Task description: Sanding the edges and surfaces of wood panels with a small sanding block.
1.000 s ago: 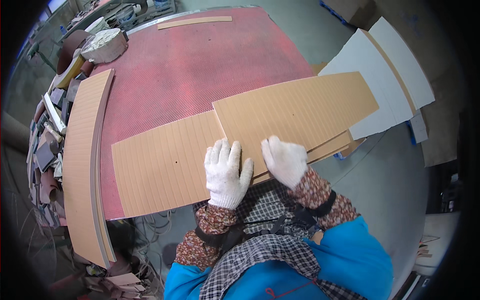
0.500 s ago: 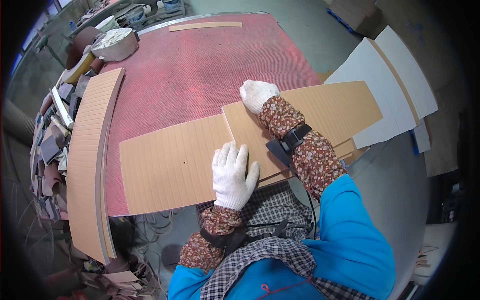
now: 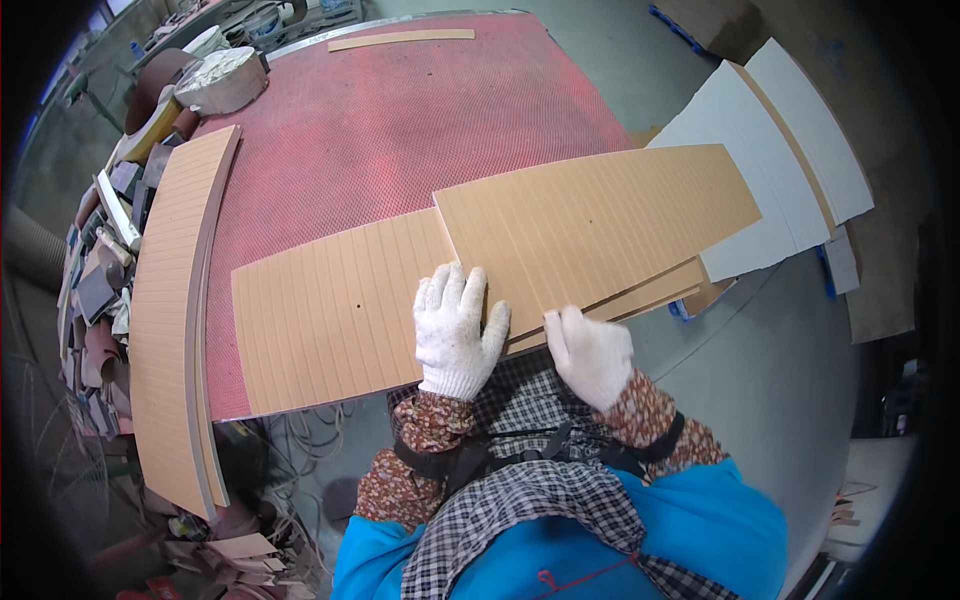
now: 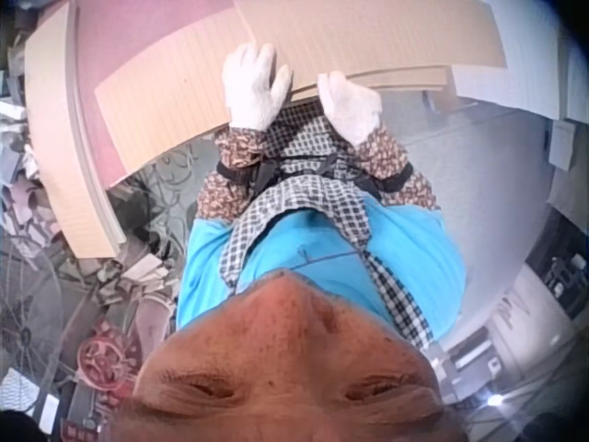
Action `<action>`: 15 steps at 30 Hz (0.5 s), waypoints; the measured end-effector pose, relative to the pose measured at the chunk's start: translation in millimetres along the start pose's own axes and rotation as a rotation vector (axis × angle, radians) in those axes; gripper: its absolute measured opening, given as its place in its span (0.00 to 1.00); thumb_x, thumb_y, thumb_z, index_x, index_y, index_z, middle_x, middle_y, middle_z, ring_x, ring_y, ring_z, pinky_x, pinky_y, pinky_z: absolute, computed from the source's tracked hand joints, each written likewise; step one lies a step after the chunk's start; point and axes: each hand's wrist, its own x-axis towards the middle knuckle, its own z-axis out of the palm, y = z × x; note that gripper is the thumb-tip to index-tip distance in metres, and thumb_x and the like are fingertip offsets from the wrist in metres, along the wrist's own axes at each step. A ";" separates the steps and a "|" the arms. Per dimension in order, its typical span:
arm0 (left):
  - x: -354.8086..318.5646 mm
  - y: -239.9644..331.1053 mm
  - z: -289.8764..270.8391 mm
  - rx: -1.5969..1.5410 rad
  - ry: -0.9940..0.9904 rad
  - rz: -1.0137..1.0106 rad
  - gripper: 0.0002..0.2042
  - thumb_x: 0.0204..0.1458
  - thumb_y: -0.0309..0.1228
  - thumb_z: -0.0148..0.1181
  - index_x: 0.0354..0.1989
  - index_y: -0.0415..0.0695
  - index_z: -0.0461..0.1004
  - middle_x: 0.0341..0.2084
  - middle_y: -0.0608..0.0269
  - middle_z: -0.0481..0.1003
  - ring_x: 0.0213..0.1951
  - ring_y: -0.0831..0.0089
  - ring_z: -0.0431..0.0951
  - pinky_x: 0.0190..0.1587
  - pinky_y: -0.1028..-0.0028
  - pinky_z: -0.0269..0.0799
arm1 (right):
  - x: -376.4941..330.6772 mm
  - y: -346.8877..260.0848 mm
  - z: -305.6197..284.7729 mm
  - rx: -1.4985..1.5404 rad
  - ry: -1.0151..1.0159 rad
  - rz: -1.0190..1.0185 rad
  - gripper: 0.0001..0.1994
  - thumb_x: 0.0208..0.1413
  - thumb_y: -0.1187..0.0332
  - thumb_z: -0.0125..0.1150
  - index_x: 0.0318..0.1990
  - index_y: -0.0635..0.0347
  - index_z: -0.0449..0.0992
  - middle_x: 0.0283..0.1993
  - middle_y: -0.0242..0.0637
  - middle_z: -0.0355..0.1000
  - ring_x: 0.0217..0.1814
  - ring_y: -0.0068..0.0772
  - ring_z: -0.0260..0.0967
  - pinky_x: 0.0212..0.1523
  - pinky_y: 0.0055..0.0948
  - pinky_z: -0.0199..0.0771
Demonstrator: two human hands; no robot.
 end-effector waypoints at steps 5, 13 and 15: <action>-0.3 0.5 0.8 -0.013 -0.006 -0.015 0.24 0.53 0.35 0.70 0.54 0.33 0.76 0.53 0.40 0.77 0.59 0.41 0.74 0.64 0.48 0.67 | -26.5 3.7 -4.4 -0.210 0.034 -0.269 0.07 0.67 0.67 0.57 0.43 0.61 0.77 0.28 0.39 0.73 0.21 0.35 0.77 0.17 0.36 0.72; 1.6 1.4 -0.2 -0.035 -0.026 -0.021 0.24 0.53 0.35 0.70 0.55 0.33 0.76 0.54 0.39 0.76 0.60 0.40 0.73 0.65 0.48 0.66 | -13.3 -10.3 -2.7 -0.217 -0.050 -0.256 0.09 0.62 0.68 0.58 0.48 0.59 0.77 0.33 0.36 0.71 0.24 0.31 0.78 0.19 0.32 0.73; 0.4 -0.1 1.0 -0.020 -0.014 -0.015 0.24 0.53 0.35 0.70 0.55 0.33 0.76 0.54 0.38 0.76 0.60 0.40 0.73 0.65 0.47 0.66 | -11.6 -11.3 -1.1 -0.227 -0.023 -0.239 0.07 0.63 0.67 0.57 0.44 0.57 0.76 0.33 0.35 0.71 0.25 0.31 0.79 0.19 0.32 0.74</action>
